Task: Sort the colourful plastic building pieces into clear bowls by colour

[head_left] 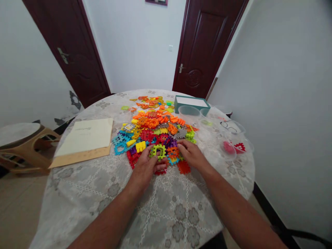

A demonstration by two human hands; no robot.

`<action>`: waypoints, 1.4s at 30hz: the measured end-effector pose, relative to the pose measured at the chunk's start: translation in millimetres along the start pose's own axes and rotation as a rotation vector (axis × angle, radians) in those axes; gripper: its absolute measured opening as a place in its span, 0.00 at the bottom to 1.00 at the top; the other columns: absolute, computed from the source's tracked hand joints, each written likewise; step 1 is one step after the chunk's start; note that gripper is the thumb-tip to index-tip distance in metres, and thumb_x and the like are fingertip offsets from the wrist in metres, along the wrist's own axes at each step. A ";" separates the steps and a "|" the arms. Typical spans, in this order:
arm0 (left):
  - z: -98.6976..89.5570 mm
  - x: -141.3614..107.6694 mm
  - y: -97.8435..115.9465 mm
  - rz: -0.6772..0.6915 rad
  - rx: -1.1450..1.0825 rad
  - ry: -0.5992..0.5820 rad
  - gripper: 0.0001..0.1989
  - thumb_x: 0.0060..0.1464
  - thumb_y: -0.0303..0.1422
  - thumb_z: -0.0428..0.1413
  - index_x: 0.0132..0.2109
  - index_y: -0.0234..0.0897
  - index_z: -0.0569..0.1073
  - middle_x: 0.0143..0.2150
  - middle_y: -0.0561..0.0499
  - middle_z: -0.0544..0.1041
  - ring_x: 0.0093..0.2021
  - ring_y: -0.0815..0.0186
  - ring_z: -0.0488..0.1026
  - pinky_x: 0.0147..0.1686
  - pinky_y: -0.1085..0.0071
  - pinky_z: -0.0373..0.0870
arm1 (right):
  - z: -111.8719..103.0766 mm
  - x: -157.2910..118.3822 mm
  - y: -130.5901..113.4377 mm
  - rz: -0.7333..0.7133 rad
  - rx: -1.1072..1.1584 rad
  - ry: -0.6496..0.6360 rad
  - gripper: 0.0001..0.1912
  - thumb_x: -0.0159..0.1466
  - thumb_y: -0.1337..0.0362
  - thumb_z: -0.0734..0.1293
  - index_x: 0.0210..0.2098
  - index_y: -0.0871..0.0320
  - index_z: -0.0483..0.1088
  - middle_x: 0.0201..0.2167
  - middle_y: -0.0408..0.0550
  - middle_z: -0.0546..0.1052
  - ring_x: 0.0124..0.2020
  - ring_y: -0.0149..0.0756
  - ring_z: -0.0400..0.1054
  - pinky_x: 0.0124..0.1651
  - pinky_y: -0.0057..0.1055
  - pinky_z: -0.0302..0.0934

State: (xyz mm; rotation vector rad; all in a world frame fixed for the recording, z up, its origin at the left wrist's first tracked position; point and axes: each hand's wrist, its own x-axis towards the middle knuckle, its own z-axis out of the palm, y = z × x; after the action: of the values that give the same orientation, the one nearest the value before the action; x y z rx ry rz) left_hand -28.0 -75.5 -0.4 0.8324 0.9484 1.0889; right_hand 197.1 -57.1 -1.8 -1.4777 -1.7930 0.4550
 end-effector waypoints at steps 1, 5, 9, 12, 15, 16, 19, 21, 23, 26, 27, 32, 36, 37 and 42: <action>-1.0 0.3 -0.9 0.001 0.009 -0.009 0.30 0.60 0.33 0.63 0.67 0.43 0.64 0.55 0.38 0.80 0.44 0.57 0.85 0.40 0.62 0.84 | 0.6 0.0 -1.6 -0.010 -0.037 0.036 0.13 0.72 0.59 0.62 0.49 0.56 0.76 0.42 0.50 0.80 0.42 0.41 0.73 0.49 0.36 0.64; -2.0 -2.3 0.5 0.010 0.104 -0.077 0.35 0.60 0.35 0.63 0.71 0.47 0.61 0.53 0.41 0.81 0.41 0.57 0.85 0.40 0.62 0.84 | 0.1 -2.0 -16.8 -0.078 -0.043 0.106 0.15 0.71 0.60 0.65 0.54 0.57 0.75 0.41 0.51 0.79 0.42 0.41 0.72 0.49 0.37 0.64; 1.6 -9.1 6.5 0.027 0.215 -0.195 0.43 0.59 0.36 0.64 0.76 0.49 0.54 0.53 0.42 0.81 0.45 0.54 0.84 0.46 0.57 0.83 | 1.5 -6.7 -36.1 -0.106 0.200 -0.110 0.11 0.71 0.59 0.67 0.50 0.53 0.78 0.42 0.46 0.79 0.38 0.34 0.72 0.42 0.29 0.64; 2.9 -8.8 9.2 0.039 0.241 -0.249 0.44 0.57 0.37 0.67 0.75 0.48 0.57 0.55 0.41 0.81 0.48 0.52 0.83 0.48 0.56 0.82 | 2.1 -9.1 -44.0 -0.073 0.268 -0.200 0.07 0.67 0.61 0.71 0.43 0.54 0.79 0.38 0.43 0.78 0.36 0.32 0.71 0.39 0.28 0.62; 1.8 -2.4 8.9 0.013 0.246 -0.322 0.43 0.56 0.38 0.68 0.74 0.48 0.60 0.54 0.41 0.81 0.49 0.52 0.83 0.48 0.57 0.82 | -8.8 -11.0 -47.7 -0.018 0.310 -0.254 0.05 0.66 0.62 0.71 0.40 0.55 0.77 0.35 0.41 0.78 0.35 0.32 0.70 0.37 0.27 0.61; 1.3 -0.2 8.2 0.009 0.255 -0.344 0.42 0.57 0.39 0.67 0.74 0.48 0.59 0.52 0.42 0.82 0.48 0.53 0.83 0.48 0.58 0.82 | -16.5 -11.5 -48.6 -0.011 0.301 -0.264 0.04 0.66 0.62 0.71 0.40 0.55 0.77 0.34 0.40 0.78 0.34 0.32 0.69 0.36 0.27 0.61; 0.9 2.1 6.0 0.053 0.293 -0.330 0.38 0.60 0.42 0.64 0.72 0.43 0.60 0.48 0.43 0.83 0.44 0.56 0.83 0.45 0.60 0.81 | -53.0 -8.5 -47.0 -0.042 0.170 -0.212 0.03 0.66 0.63 0.70 0.39 0.55 0.76 0.32 0.40 0.77 0.32 0.32 0.68 0.35 0.27 0.58; 1.4 -0.4 5.4 0.104 0.327 -0.268 0.34 0.60 0.44 0.63 0.69 0.40 0.64 0.46 0.42 0.83 0.42 0.56 0.83 0.43 0.60 0.82 | -86.0 1.1 -37.8 -0.086 0.033 -0.139 0.03 0.66 0.63 0.70 0.37 0.54 0.76 0.32 0.42 0.77 0.33 0.33 0.68 0.35 0.28 0.58; 1.9 -4.1 5.6 0.149 0.367 -0.201 0.30 0.60 0.46 0.63 0.64 0.37 0.68 0.45 0.42 0.84 0.40 0.56 0.83 0.41 0.59 0.82 | -121.0 19.4 -19.7 -0.100 -0.133 -0.037 0.03 0.66 0.64 0.69 0.37 0.55 0.76 0.34 0.45 0.79 0.35 0.36 0.69 0.38 0.30 0.59; 1.0 -7.1 8.3 0.189 0.430 -0.134 0.27 0.59 0.48 0.62 0.58 0.36 0.72 0.43 0.42 0.84 0.38 0.57 0.83 0.41 0.59 0.82 | -165.7 59.3 18.9 0.068 -0.407 0.119 0.04 0.65 0.65 0.70 0.38 0.57 0.78 0.38 0.50 0.82 0.39 0.39 0.72 0.41 0.31 0.60; 0.0 -6.8 10.4 0.200 0.454 -0.122 0.26 0.59 0.49 0.62 0.56 0.36 0.74 0.43 0.43 0.84 0.39 0.57 0.83 0.42 0.59 0.82 | -176.4 73.6 32.3 0.158 -0.500 0.159 0.06 0.65 0.63 0.70 0.40 0.57 0.79 0.41 0.51 0.82 0.42 0.40 0.73 0.43 0.31 0.61; -9.9 0.9 33.6 0.278 0.644 -0.083 0.26 0.58 0.53 0.59 0.53 0.38 0.77 0.46 0.44 0.84 0.45 0.54 0.83 0.49 0.57 0.80 | -197.1 128.5 81.9 0.416 -0.640 0.298 0.14 0.66 0.67 0.68 0.49 0.63 0.80 0.50 0.62 0.81 0.50 0.46 0.75 0.48 0.32 0.62; -22.2 6.9 69.2 0.335 0.826 -0.029 0.25 0.59 0.53 0.56 0.52 0.39 0.77 0.48 0.44 0.84 0.46 0.54 0.83 0.49 0.59 0.79 | -196.6 142.7 97.8 0.500 -0.652 0.297 0.17 0.62 0.70 0.69 0.50 0.65 0.80 0.49 0.63 0.82 0.48 0.47 0.77 0.47 0.32 0.65; -26.3 8.5 79.6 0.347 0.874 -0.009 0.24 0.60 0.52 0.56 0.53 0.39 0.77 0.48 0.45 0.84 0.46 0.54 0.82 0.49 0.59 0.78 | -196.7 143.7 98.9 0.507 -0.653 0.300 0.19 0.61 0.71 0.68 0.51 0.66 0.80 0.50 0.63 0.82 0.49 0.47 0.77 0.48 0.32 0.65; -57.5 24.2 120.9 0.398 1.040 0.033 0.23 0.60 0.47 0.56 0.55 0.38 0.77 0.45 0.46 0.84 0.43 0.56 0.81 0.43 0.62 0.77 | -187.5 141.8 85.5 0.433 -0.629 0.341 0.21 0.65 0.68 0.64 0.55 0.66 0.78 0.48 0.61 0.82 0.48 0.47 0.77 0.51 0.36 0.67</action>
State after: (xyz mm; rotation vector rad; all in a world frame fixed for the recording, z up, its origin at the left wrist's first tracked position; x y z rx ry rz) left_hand -117.8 -15.8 82.5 1.9138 1.4319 0.8952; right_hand 386.1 64.9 107.7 -2.2366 -1.3944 -0.1847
